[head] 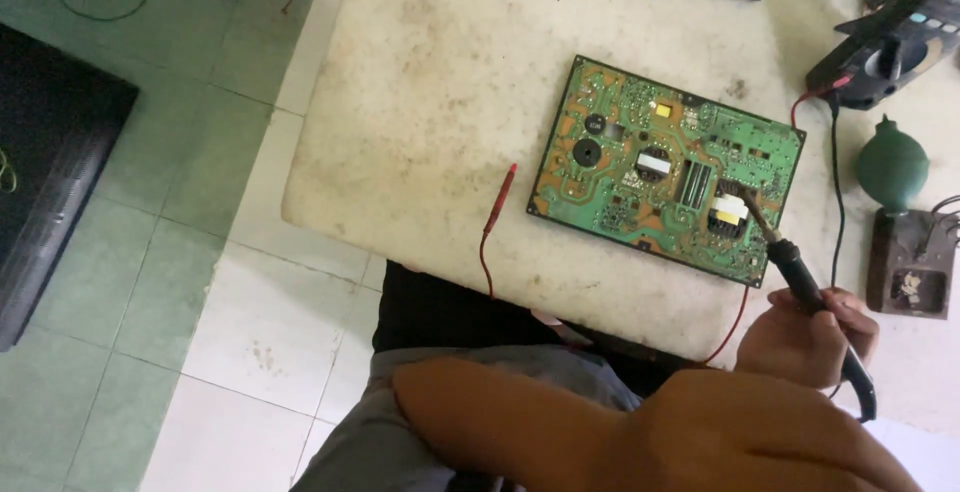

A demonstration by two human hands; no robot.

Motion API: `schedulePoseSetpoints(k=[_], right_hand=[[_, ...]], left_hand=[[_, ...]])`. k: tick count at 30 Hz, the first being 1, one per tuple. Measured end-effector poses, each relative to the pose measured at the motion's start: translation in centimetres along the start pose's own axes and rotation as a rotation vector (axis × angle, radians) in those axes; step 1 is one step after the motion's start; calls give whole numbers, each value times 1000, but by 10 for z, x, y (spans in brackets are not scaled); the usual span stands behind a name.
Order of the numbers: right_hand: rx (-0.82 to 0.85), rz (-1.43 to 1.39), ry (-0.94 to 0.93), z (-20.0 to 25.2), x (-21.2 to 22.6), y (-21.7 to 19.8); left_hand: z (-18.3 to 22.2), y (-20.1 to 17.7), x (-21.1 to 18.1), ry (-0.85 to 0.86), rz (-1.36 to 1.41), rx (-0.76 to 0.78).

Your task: A person is seen soldering and testing a circuit board using a soldering iron, a desoldering pump, and multimeter probes.

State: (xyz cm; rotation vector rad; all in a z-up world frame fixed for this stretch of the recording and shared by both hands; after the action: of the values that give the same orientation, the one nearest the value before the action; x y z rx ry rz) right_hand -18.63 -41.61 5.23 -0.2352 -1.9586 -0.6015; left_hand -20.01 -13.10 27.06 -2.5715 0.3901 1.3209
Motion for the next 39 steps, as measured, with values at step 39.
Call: schedulePoseSetpoints(k=[39], right_hand=[[143,65,-249,37,-51,34]], left_hand=[[79,-34,213,26,-961,-251]])
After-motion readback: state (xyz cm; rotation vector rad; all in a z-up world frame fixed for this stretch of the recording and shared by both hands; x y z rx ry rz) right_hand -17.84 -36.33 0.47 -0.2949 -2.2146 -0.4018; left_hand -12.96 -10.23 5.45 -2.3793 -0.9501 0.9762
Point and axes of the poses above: each hand's wrist, its own z-axis away from the middle knuckle, its own y-axis out of the palm, x = y × z, the point moved 6 cm from there along -z, towards the middle knuckle, and after that the axes turned 6 degrees about x, right-handed, at the moved point
